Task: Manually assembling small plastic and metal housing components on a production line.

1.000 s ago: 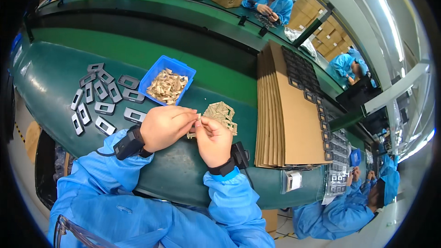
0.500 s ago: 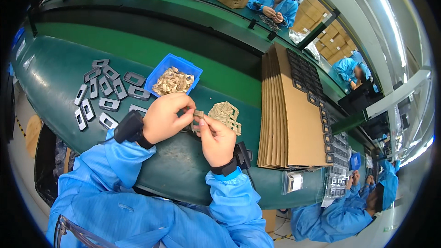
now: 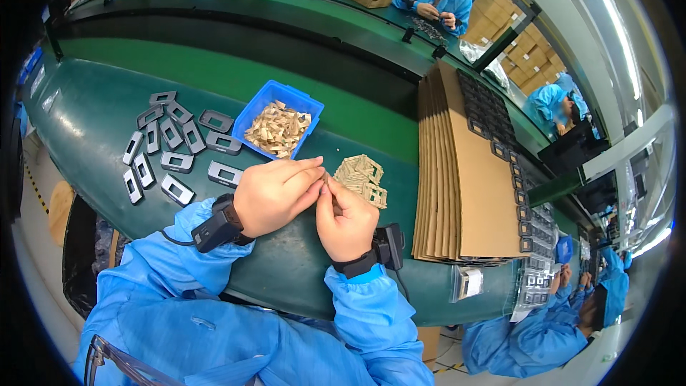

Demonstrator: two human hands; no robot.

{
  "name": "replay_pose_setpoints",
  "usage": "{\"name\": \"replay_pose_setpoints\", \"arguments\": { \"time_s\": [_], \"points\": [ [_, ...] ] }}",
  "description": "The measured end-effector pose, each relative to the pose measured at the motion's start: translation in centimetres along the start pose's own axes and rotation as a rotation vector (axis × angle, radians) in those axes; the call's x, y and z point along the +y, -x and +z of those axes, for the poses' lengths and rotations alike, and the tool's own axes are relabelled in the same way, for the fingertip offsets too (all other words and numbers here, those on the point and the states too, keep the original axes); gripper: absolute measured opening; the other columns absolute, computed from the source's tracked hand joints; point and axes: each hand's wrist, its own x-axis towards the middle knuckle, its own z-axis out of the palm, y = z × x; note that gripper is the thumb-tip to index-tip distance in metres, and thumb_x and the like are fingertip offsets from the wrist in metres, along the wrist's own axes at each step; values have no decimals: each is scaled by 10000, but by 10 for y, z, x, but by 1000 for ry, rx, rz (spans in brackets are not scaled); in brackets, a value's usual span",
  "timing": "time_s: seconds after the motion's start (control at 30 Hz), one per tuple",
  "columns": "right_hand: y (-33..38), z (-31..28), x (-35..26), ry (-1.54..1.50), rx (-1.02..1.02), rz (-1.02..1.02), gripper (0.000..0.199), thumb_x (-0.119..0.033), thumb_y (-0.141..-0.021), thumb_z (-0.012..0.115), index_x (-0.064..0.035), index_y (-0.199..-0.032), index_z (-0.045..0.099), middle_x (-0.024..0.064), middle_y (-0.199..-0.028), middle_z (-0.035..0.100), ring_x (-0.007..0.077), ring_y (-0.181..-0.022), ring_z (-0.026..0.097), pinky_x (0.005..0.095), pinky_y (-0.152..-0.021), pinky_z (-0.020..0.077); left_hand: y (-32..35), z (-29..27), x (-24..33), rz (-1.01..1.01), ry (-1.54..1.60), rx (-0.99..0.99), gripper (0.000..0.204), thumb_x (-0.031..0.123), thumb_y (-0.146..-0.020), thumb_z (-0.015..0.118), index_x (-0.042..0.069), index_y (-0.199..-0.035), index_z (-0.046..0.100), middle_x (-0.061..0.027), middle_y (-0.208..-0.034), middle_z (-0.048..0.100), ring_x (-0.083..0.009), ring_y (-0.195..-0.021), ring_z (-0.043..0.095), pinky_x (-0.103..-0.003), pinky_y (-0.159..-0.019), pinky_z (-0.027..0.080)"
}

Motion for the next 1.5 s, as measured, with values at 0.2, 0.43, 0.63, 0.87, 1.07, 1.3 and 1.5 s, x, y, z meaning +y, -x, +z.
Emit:
{"name": "replay_pose_setpoints", "arguments": {
  "time_s": [0.2, 0.43, 0.63, 0.87, 1.07, 1.3, 1.5],
  "points": [
    [-4, 1, -2, 226, 19, -234, 200, 24, -907, 700, 62, -1099, 743, 143, -824, 752, 141, -655, 701, 246, -601, 541, 7, 6, -4, 29, -19, -23, 188, 82, -812, 771, 24, -983, 719, -119, -1029, 751, -262, -865, 733, -343, -739, 601],
    [-3, -2, -8, -111, -34, 58, 167, -35, -966, 685, 43, -1098, 753, 108, -872, 769, 144, -653, 706, 244, -591, 538, -5, 0, -7, 40, 16, -45, 152, 65, -818, 753, 32, -941, 669, -98, -870, 706, -281, -829, 709, -372, -701, 577],
    [-15, -15, -12, -328, -106, 517, 234, -159, -1044, 616, 33, -1164, 675, 134, -979, 756, 178, -707, 748, 220, -557, 550, -12, -8, -40, -303, -122, 44, 104, 38, -838, 716, 35, -923, 655, -142, -849, 695, -316, -780, 695, -398, -657, 543],
    [-16, -12, 8, -623, -97, 569, 176, -50, -1014, 616, 41, -1164, 636, 119, -971, 719, 190, -855, 755, 216, -701, 594, -6, -10, -80, -393, -144, 14, 150, 51, -882, 699, 23, -1029, 701, -159, -915, 725, -310, -807, 717, -374, -712, 574],
    [-19, -18, 4, -642, -105, 606, 176, -2, -982, 636, 20, -1155, 620, 96, -997, 720, 173, -911, 743, 219, -725, 580, -14, -9, -47, 98, 161, -133, 238, 45, -792, 786, 48, -1025, 737, -94, -942, 727, -290, -840, 706, -388, -741, 572],
    [-17, -15, 3, -568, -77, 590, 217, -7, -955, 693, 19, -1160, 625, 90, -1026, 732, 136, -913, 722, 221, -745, 577, -2, -2, -25, 193, 104, -239, 205, 86, -791, 791, 48, -981, 722, -80, -940, 720, -258, -808, 712, -354, -688, 584],
    [-11, -8, 9, -608, -133, 439, 256, 62, -923, 714, 62, -1173, 654, 101, -1100, 723, 142, -1003, 703, 251, -863, 588, -2, 0, -21, 98, 49, -204, 187, 71, -787, 779, 42, -950, 692, -87, -877, 699, -274, -773, 704, -369, -661, 573]
  ]
}}
